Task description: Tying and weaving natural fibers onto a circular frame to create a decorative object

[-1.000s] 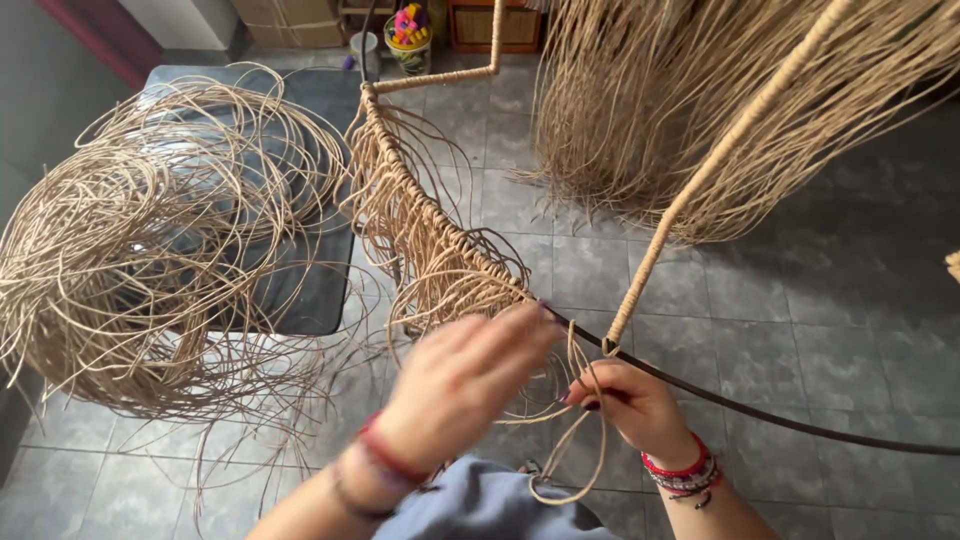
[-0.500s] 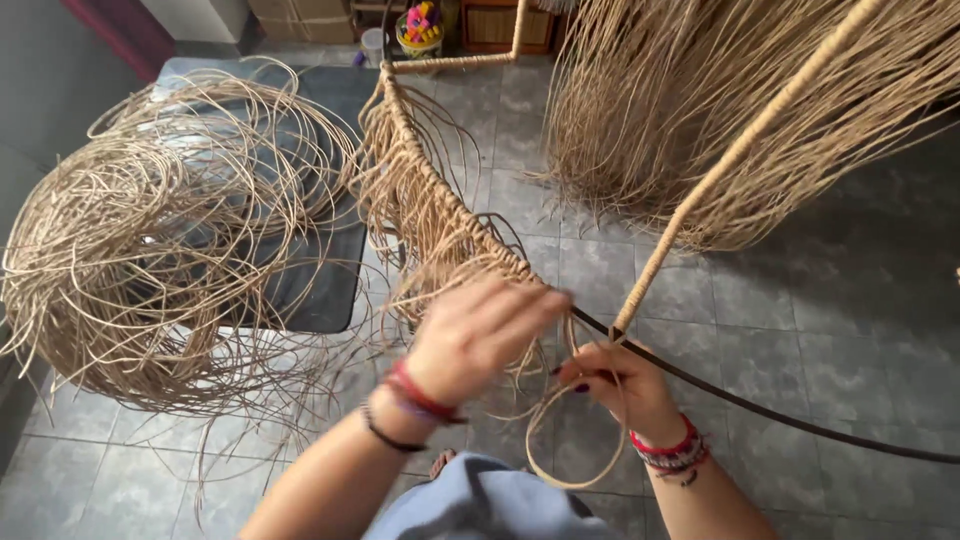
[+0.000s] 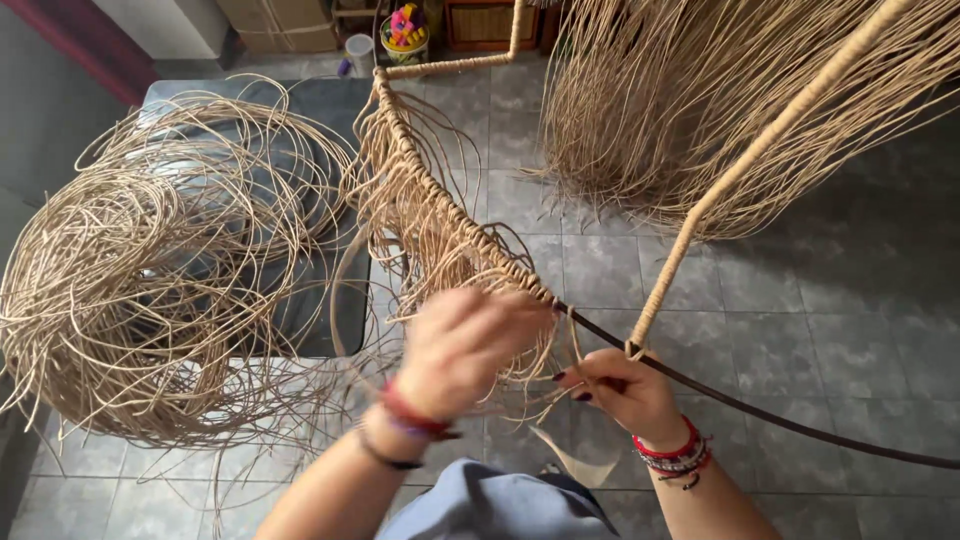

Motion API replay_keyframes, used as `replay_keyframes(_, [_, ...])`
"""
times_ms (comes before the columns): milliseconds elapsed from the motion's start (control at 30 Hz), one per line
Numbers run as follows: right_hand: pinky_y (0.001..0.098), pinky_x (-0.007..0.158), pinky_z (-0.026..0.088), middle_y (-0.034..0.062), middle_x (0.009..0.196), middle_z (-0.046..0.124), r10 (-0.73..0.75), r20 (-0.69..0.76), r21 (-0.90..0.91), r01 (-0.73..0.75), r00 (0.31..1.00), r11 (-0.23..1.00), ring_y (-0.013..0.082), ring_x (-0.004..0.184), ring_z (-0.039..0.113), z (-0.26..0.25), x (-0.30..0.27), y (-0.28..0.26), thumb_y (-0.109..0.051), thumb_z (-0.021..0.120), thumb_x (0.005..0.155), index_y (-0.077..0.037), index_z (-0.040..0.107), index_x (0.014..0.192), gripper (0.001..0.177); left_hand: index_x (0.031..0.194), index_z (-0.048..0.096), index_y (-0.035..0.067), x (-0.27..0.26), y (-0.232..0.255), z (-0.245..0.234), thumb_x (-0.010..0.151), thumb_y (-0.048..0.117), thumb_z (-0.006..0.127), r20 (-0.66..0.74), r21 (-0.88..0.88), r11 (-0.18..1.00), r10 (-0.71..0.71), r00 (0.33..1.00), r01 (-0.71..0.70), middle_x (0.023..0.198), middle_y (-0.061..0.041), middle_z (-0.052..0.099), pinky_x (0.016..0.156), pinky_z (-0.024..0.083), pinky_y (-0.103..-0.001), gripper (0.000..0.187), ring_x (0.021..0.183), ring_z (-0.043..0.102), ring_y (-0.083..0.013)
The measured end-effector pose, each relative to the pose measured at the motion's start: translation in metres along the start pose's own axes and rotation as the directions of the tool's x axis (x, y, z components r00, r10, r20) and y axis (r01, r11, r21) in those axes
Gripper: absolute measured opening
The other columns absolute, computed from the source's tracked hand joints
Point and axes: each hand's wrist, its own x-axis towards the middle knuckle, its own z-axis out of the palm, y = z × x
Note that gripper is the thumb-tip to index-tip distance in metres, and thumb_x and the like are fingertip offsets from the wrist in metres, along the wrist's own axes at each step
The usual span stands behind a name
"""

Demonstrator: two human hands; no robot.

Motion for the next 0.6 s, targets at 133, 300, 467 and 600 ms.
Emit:
replay_keyframes(133, [0.0207, 0.074, 0.067, 0.0184, 0.097, 0.077, 0.126, -0.066, -0.241, -0.139, 0.99, 0.961, 0.0195, 0.083, 0.076, 0.011, 0.01, -0.016, -0.006, 0.074, 0.089, 0.006, 0.075, 0.1, 0.017, 0.118, 0.073, 0.014, -0.023, -0.02, -0.058, 0.105, 0.008, 0.056, 0.025, 0.175, 0.965, -0.204, 0.979, 0.197, 0.112, -0.002, 0.073, 0.084, 0.046, -0.042, 0.022, 0.091, 0.065, -0.0234])
replay_keyframes(300, [0.021, 0.066, 0.064, 0.0156, 0.096, 0.077, 0.081, 0.068, -0.161, -0.069, 0.994, 0.984, 0.0175, 0.078, 0.072, -0.001, 0.026, -0.008, -0.011, 0.066, 0.099, -0.005, 0.072, 0.111, 0.015, 0.141, 0.062, 0.03, -0.029, 0.014, -0.01, 0.098, 0.02, 0.062, 0.26, 0.148, 0.981, -0.159, 0.952, 0.123, 0.148, 0.006, 0.055, 0.108, 0.039, -0.059, 0.044, 0.14, 0.044, -0.0296])
replay_keyframes(467, [0.0195, 0.057, 0.052, 0.0038, 0.076, 0.076, 0.056, 0.13, -0.391, -0.001, 0.99, 0.92, 0.0097, 0.064, 0.066, 0.003, 0.068, -0.039, -0.036, 0.067, 0.095, -0.004, 0.08, 0.091, 0.035, 0.12, 0.072, 0.034, -0.042, 0.004, -0.01, 0.1, 0.029, 0.066, -0.039, 0.323, 0.921, -0.217, 0.975, 0.217, 0.115, 0.006, 0.067, 0.1, 0.038, -0.044, 0.022, 0.116, 0.062, -0.0205])
replay_keyframes(600, [0.0273, 0.066, 0.066, 0.0104, 0.083, 0.079, 0.027, 0.087, -0.354, 0.005, 0.996, 0.935, 0.0191, 0.073, 0.08, 0.0, 0.065, -0.034, -0.03, 0.07, 0.093, -0.007, 0.077, 0.082, 0.027, 0.113, 0.075, 0.026, -0.06, -0.015, -0.047, 0.068, -0.007, 0.081, -0.114, 0.627, 0.613, -0.538, 0.835, 0.481, 0.126, 0.001, 0.065, 0.105, 0.033, -0.049, 0.056, 0.126, 0.051, -0.0296])
